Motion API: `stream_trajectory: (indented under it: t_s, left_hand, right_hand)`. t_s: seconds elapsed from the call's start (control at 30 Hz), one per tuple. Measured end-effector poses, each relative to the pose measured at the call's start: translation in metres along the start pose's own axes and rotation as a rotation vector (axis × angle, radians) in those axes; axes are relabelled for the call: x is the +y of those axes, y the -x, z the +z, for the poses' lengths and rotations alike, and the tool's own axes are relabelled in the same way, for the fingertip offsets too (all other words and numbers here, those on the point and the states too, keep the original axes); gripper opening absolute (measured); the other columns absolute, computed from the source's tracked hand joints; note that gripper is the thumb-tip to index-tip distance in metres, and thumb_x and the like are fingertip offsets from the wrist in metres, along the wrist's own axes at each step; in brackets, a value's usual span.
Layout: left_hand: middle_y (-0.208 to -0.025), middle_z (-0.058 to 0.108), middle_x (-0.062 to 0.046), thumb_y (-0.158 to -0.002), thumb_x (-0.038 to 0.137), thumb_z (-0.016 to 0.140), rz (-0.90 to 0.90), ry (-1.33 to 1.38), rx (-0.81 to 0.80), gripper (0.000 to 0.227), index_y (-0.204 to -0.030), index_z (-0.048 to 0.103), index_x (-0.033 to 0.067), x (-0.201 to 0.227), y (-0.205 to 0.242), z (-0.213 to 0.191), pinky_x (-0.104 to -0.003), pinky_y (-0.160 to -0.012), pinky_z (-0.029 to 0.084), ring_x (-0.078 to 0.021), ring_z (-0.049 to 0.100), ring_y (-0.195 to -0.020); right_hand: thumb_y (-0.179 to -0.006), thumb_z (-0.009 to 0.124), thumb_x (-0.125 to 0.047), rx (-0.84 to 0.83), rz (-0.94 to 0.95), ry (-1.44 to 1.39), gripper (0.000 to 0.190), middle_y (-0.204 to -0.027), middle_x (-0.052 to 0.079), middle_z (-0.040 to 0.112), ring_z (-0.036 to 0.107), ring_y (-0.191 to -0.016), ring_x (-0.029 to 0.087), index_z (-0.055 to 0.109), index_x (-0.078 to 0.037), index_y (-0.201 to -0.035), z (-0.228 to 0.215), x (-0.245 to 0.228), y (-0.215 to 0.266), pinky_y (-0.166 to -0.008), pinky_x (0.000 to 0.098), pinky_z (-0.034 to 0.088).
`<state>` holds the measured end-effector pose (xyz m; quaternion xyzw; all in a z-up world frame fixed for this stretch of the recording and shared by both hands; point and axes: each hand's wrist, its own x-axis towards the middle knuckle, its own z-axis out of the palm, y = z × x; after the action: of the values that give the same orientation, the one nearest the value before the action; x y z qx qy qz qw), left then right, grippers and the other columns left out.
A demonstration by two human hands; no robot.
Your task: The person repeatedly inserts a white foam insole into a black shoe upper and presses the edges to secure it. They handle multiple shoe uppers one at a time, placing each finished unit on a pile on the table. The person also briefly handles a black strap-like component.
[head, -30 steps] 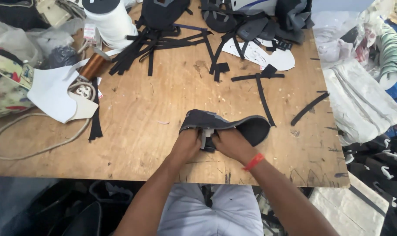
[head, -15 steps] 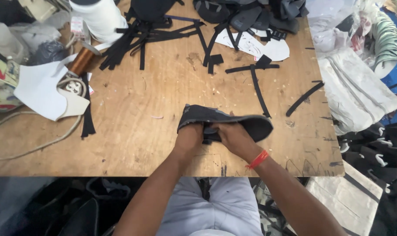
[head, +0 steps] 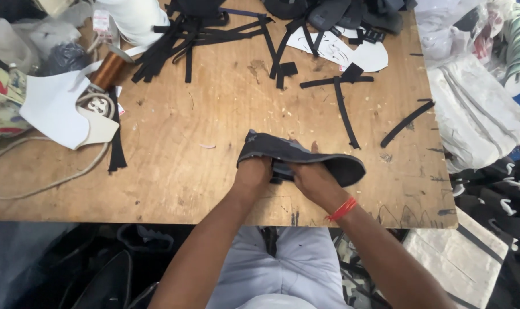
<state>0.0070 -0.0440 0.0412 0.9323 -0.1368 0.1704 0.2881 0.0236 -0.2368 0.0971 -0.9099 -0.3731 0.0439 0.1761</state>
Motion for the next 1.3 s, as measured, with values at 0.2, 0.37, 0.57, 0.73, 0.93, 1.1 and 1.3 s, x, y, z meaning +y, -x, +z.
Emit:
stream_trajectory:
  t_s: [0.2,0.37,0.57,0.73,0.93,1.1,1.3]
  left_hand:
    - [-0.121,0.067,-0.029,-0.085,0.016,0.059,-0.053,-0.058,-0.150,0.041,-0.123,0.063,-0.0005,-0.032,0.007,0.040,-0.050,-0.102,0.049,-0.0434,0.065,-0.113]
    - [-0.099,0.070,-0.031,-0.092,0.027,0.054,-0.280,0.030,-0.467,0.035,-0.106,0.067,-0.0023,-0.048,0.019,0.051,-0.057,-0.082,0.054,-0.0459,0.070,-0.088]
    - [-0.101,0.070,-0.030,-0.086,0.019,0.058,-0.257,0.047,-0.382,0.030,-0.104,0.068,-0.0030,-0.035,0.037,0.006,-0.054,-0.085,0.053,-0.0442,0.068,-0.093]
    - [-0.100,0.070,-0.027,-0.084,0.009,0.060,-0.103,-0.137,-0.211,0.023,-0.103,0.069,-0.0019,-0.028,0.051,0.002,-0.051,-0.085,0.053,-0.0423,0.067,-0.092]
    - [-0.104,0.068,-0.029,-0.078,0.011,0.061,-0.029,-0.029,-0.159,0.032,-0.105,0.069,-0.0044,-0.031,0.040,-0.007,-0.050,-0.088,0.052,-0.0429,0.066,-0.098]
    - [-0.105,0.069,-0.028,-0.090,0.023,0.058,-0.265,0.096,-0.371,0.031,-0.106,0.068,-0.0025,-0.030,0.038,0.000,-0.051,-0.091,0.052,-0.0422,0.067,-0.100]
    - [-0.108,0.068,-0.029,-0.097,0.028,0.053,-0.368,0.242,-0.400,0.035,-0.111,0.067,-0.0012,-0.025,0.027,-0.014,-0.053,-0.091,0.050,-0.0443,0.065,-0.103]
  right_hand:
    - [-0.084,0.068,-0.010,0.077,0.162,-0.164,0.062,-0.153,0.026,0.044,0.031,-0.146,0.042,0.053,-0.002,-0.143,0.003,-0.012,-0.016,-0.117,0.0580,0.021]
    - [-0.078,0.069,-0.014,0.229,0.207,-0.178,0.053,-0.135,0.025,0.056,0.049,-0.131,0.042,0.059,0.000,-0.128,0.046,0.013,-0.031,-0.113,0.0506,0.037]
    - [-0.084,0.060,-0.008,0.369,0.153,0.038,0.028,-0.116,0.019,0.064,0.057,-0.110,0.041,0.067,-0.007,-0.111,0.053,-0.003,-0.048,-0.099,0.0494,0.044]
    - [-0.071,0.067,-0.003,0.161,-0.035,-0.145,0.040,-0.115,0.024,0.063,0.056,-0.110,0.046,0.067,0.002,-0.111,0.024,0.003,-0.055,-0.098,0.0505,0.045]
    - [-0.079,0.060,0.005,0.184,0.035,-0.177,0.039,-0.123,0.026,0.067,0.059,-0.121,0.044,0.067,0.003,-0.118,0.056,0.025,-0.048,-0.104,0.0482,0.047]
    - [-0.080,0.062,0.001,0.224,0.043,-0.064,0.034,-0.117,0.026,0.067,0.061,-0.113,0.045,0.067,0.003,-0.113,0.065,0.027,-0.042,-0.097,0.0500,0.049]
    - [-0.085,0.062,-0.004,0.316,0.101,0.097,0.026,-0.111,0.022,0.070,0.065,-0.107,0.041,0.069,0.001,-0.109,0.064,0.013,-0.049,-0.088,0.0502,0.053]
